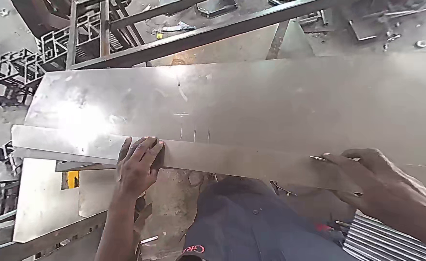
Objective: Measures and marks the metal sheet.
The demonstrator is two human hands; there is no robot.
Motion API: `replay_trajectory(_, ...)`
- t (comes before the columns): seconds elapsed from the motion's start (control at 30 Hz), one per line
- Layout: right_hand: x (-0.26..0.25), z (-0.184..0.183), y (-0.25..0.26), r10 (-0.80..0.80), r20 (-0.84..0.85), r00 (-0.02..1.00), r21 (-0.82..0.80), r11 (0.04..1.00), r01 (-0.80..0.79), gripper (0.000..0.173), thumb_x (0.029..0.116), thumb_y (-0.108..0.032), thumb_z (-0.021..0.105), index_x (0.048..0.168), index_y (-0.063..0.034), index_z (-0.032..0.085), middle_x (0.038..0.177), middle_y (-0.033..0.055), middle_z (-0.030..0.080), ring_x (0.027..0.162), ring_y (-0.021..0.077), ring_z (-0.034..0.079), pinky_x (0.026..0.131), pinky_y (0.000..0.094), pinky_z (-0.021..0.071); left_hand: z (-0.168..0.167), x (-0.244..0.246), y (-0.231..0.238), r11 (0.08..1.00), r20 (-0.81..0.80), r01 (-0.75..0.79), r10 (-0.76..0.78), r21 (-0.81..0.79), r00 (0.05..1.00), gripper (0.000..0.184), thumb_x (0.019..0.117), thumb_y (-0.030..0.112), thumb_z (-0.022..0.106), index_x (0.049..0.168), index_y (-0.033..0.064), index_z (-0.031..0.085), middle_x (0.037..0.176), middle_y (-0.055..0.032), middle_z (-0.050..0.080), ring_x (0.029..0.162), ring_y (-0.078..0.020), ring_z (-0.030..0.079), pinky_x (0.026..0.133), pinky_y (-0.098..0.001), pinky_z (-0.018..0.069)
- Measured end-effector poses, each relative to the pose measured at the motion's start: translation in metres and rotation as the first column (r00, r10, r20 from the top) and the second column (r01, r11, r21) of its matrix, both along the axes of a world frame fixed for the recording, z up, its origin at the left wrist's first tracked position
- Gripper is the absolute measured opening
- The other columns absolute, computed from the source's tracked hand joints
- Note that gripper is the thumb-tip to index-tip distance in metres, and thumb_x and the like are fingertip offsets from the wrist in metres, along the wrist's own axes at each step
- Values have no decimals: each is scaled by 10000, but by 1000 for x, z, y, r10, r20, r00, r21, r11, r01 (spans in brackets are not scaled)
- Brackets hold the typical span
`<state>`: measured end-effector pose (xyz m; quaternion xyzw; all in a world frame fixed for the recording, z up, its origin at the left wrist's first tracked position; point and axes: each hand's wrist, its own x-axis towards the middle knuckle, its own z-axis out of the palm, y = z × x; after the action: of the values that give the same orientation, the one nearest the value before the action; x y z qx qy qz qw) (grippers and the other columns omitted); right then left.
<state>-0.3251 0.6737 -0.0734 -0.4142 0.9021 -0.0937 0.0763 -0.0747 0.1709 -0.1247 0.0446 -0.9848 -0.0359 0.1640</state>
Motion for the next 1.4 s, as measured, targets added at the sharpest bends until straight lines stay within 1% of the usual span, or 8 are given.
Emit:
replay_trajectory(0.2, 3, -4, 5, -41, 58, 997, -2, 999, 41, 823, 667, -251, 886, 1423, -167, 573, 1338, 238, 530, 1055, 474, 616, 803, 642, 545, -8, 5, -2, 999, -93, 19, -17, 25, 996, 392, 918, 183, 610, 1298, 186, 706, 1361, -94, 659, 1331, -282, 578, 1206, -549, 328)
replay_trajectory(0.3, 0, -1, 2, -1, 91, 996, -36, 999, 5, 799, 748, -531, 781, 1408, -126, 584, 1308, 251, 547, 1049, 453, 618, 799, 629, 541, -11, 7, -4, 998, -111, 31, -24, 62, 994, 378, 929, 214, 625, 1295, 171, 710, 1371, -99, 653, 1343, -291, 565, 1205, -536, 336)
replay_trajectory(0.37, -2, 0, 2, 6, 74, 997, -58, 998, -2, 824, 795, -718, 653, 1403, -164, 605, 1290, 205, 570, 1036, 391, 631, 789, 584, 550, -9, 8, -8, 993, -87, 60, -52, 99, 995, 503, 917, 476, 702, 1315, 168, 696, 1406, -94, 631, 1378, -291, 533, 1221, -531, 319)
replay_trajectory(0.43, -2, 0, -1, 3, 54, 999, -71, 997, 0, 827, 813, -789, 576, 1406, -214, 618, 1287, 167, 583, 1023, 340, 641, 772, 551, 554, -7, 9, -10, 989, -64, 77, -69, 127, 996, 771, 838, 753, 651, 1341, 169, 680, 1427, -99, 618, 1403, -292, 510, 1232, -552, 289)
replay_trajectory(0.63, -7, 2, -7, 71, 44, 997, -71, 995, -68, 725, 849, -703, 598, 1408, -242, 627, 1252, 108, 593, 1026, 279, 634, 778, 511, 560, -7, 9, -10, 992, -63, 84, -78, 90, 995, 687, 941, 685, 559, 1367, 155, 660, 1447, -106, 606, 1420, -288, 495, 1234, -560, 273)
replay_trajectory(0.9, -21, 3, -8, 126, 33, 991, -80, 989, -123, 714, 842, -696, 608, 1380, -228, 649, 1208, 73, 617, 1048, 270, 628, 818, 493, 554, -4, 8, -11, 976, -49, 69, -60, 207, 997, 686, 900, 693, 613, 1354, 182, 672, 1432, -91, 619, 1412, -287, 504, 1229, -590, 279)
replay_trajectory(1.3, -42, -23, 2, 140, 102, 985, -134, 983, -126, 773, 823, -770, 564, 1399, -258, 628, 1267, 113, 607, 1049, 325, 633, 804, 564, 544, -1, 6, -8, 973, -45, 20, -10, 230, 999, 647, 931, 633, 606, 1320, 122, 688, 1444, -80, 611, 1431, -280, 481, 1241, -566, 286)
replay_trajectory(1.4, -42, -21, 1, 149, 137, 979, -154, 980, -127, 777, 824, -728, 602, 1386, -192, 638, 1275, 164, 610, 1065, 362, 634, 833, 571, 540, 0, 5, -6, 974, -53, 23, -12, 226, 999, 632, 933, 611, 626, 1313, 110, 690, 1447, -76, 609, 1437, -270, 476, 1247, -560, 277)
